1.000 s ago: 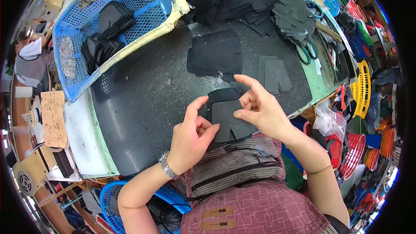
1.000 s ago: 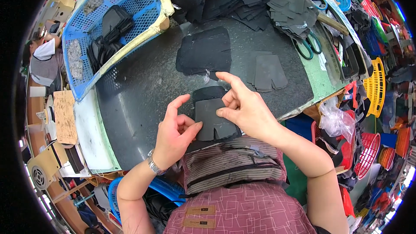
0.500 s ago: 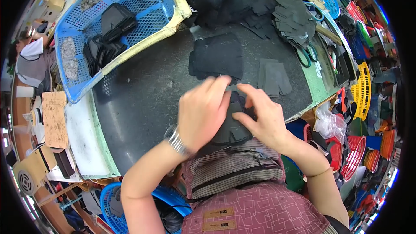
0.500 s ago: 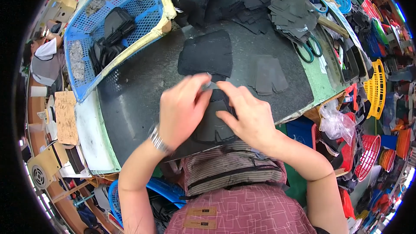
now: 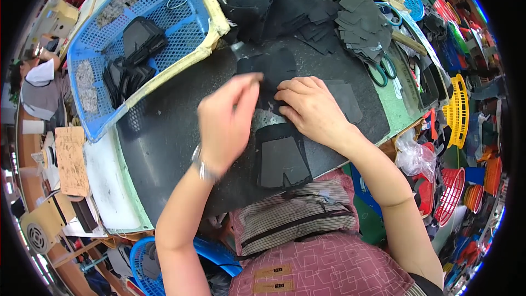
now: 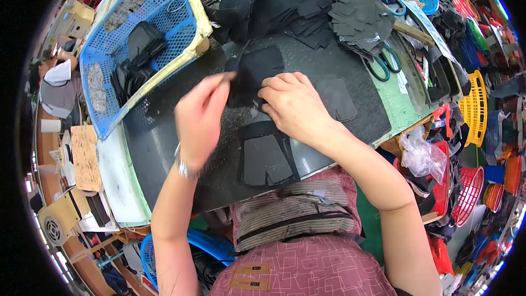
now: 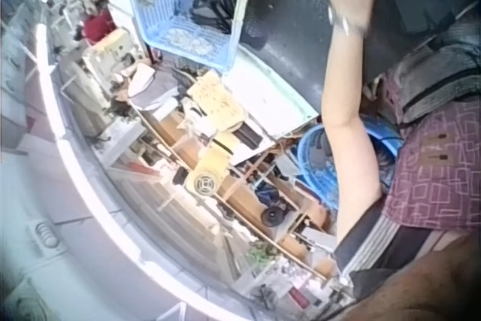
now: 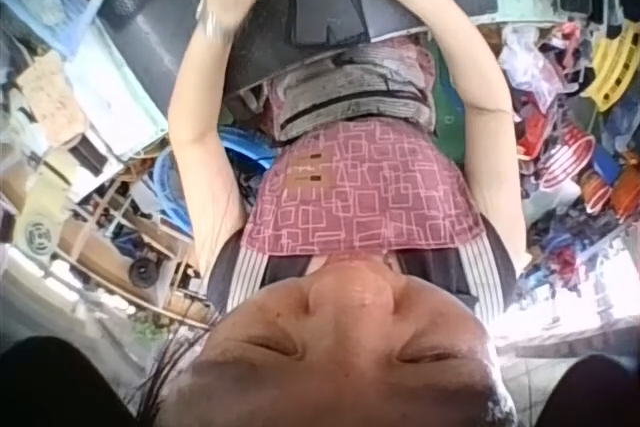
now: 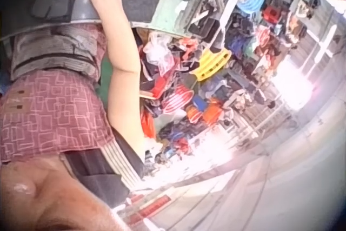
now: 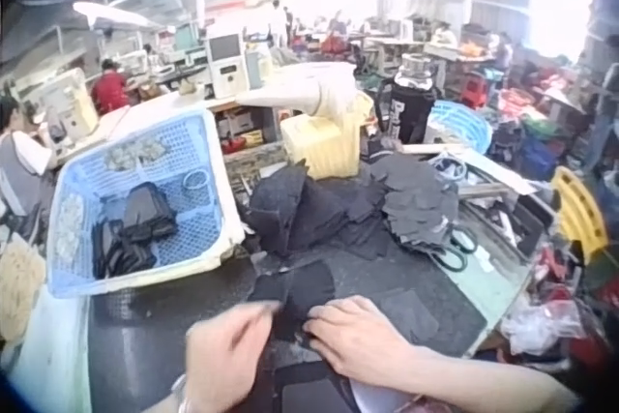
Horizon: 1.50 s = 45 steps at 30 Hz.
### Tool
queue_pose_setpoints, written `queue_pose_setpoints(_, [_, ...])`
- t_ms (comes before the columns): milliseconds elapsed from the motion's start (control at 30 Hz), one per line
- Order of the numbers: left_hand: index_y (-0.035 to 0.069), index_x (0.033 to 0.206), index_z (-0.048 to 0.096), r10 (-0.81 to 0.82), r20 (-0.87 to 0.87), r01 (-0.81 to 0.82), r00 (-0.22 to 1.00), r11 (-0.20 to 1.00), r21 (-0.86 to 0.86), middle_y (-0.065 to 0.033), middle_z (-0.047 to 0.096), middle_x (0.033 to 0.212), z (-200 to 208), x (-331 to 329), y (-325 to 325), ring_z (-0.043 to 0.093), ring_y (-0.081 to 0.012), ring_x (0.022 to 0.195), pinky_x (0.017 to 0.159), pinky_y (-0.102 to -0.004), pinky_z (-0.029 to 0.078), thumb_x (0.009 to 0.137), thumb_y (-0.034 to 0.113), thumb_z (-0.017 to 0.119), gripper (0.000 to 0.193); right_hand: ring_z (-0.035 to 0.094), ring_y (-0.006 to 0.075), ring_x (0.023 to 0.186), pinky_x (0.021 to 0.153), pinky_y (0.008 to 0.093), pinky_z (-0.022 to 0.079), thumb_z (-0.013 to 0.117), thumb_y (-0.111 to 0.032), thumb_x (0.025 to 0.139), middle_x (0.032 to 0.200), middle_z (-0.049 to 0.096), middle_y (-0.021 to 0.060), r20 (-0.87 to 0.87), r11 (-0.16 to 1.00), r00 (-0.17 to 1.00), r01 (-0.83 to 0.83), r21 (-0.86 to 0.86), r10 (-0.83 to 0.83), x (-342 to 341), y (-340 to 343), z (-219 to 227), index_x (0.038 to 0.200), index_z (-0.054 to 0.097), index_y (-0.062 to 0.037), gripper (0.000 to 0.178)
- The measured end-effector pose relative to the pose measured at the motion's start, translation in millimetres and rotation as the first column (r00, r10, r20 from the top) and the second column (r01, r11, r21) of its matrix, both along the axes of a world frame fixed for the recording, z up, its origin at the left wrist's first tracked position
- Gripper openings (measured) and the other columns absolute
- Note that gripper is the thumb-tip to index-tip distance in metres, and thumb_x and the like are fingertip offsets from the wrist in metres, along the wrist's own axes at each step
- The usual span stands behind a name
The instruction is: The recorder is picking up, aligning, and stacking pre-cut black fabric shoe components at a workbench.
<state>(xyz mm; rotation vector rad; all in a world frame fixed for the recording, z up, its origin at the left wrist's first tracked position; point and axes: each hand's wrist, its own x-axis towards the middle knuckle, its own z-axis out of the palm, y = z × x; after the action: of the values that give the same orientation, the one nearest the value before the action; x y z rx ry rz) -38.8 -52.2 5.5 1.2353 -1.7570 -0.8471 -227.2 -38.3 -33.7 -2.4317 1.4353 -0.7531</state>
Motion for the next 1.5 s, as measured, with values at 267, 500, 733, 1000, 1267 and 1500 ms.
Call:
queue_pose_setpoints(267, [0.0,0.1,0.065,-0.387,0.674,0.697,0.629,0.665,-0.268,-0.0153,0.063,0.11,-17.6,52.9,87.3,0.062,-0.026,0.1,0.077,-0.0335,0.054,0.069,0.008,0.061,0.032,0.054,0.029,0.112,0.095,0.0376,0.043,0.07,-0.023,0.076,0.12,0.058,0.0125,-0.15,0.964,0.957,0.258,0.062,-0.247,-81.7,11.3,14.7,0.109,0.061,-0.0022,0.04])
queue_pose_setpoints(500, [0.005,0.103,0.066,-0.342,0.716,0.668,0.609,0.707,-0.23,-0.0121,0.063,0.11,-11.3,51.2,94.2,0.062,-0.027,0.092,0.073,-0.0327,0.052,0.07,0.011,0.064,0.033,0.055,0.0303,0.1,0.087,0.0391,0.044,0.07,-0.017,0.076,0.107,0.058,0.0109,-0.143,0.942,0.935,0.307,-0.134,-0.325,-83.7,37.6,-4.3,0.103,0.059,-0.0032,0.033])
queue_pose_setpoints(733, [0.005,0.099,0.065,-0.202,0.23,0.268,0.952,0.914,-0.305,-0.0118,0.065,0.098,-2.3,43.0,47.1,0.063,-0.0285,0.087,0.073,-0.0354,0.052,0.071,0.003,0.073,0.029,0.058,0.0245,0.071,0.063,0.033,0.047,0.069,0.0,0.073,0.082,0.057,0.0105,0.166,0.912,0.899,0.387,0.137,-0.406,-84.8,36.2,-8.4,0.095,0.055,-0.0024,0.026])
queue_pose_setpoints(1000, [0.004,0.104,0.063,-0.621,0.195,0.617,0.76,0.782,0.087,-0.014,0.067,0.095,-37.9,-94.3,-31.3,0.062,-0.0356,0.093,0.082,-0.0422,0.049,0.079,0.0,0.051,0.028,0.06,0.0237,0.085,0.07,0.0307,0.048,0.064,0.008,0.072,0.089,0.059,0.0103,0.208,0.994,0.972,0.103,0.041,-0.11,-95.1,42.7,-7.3,0.088,0.053,-0.0025,0.022])
queue_pose_setpoints(1267, [0.0,0.111,0.061,-0.514,-0.402,0.644,0.757,0.691,0.328,-0.0094,0.069,0.094,-10.9,-91.4,-11.6,0.064,-0.0145,0.087,0.078,-0.027,0.05,0.087,0.013,0.063,0.027,0.058,0.0049,0.076,0.066,0.0192,0.047,0.065,0.002,0.082,0.088,0.061,-0.001,0.728,0.84,0.44,0.13,0.527,-0.525,-90.8,74.2,21.2,0.106,0.054,-0.0039,0.027])
queue_pose_setpoints(1500, [0.0,0.107,0.063,-0.21,-0.674,0.68,0.709,0.46,0.571,-0.002,0.063,0.09,-8.7,-63.9,3.0,0.059,-0.0084,0.076,0.069,-0.0219,0.049,0.089,0.012,0.062,0.022,0.061,0.0257,0.095,0.083,0.0375,0.049,0.072,-0.009,0.072,0.111,0.062,0.0095,0.016,0.887,0.968,0.236,-0.396,-0.25,-56.3,60.2,26.4,0.103,0.068,-0.0082,0.032])
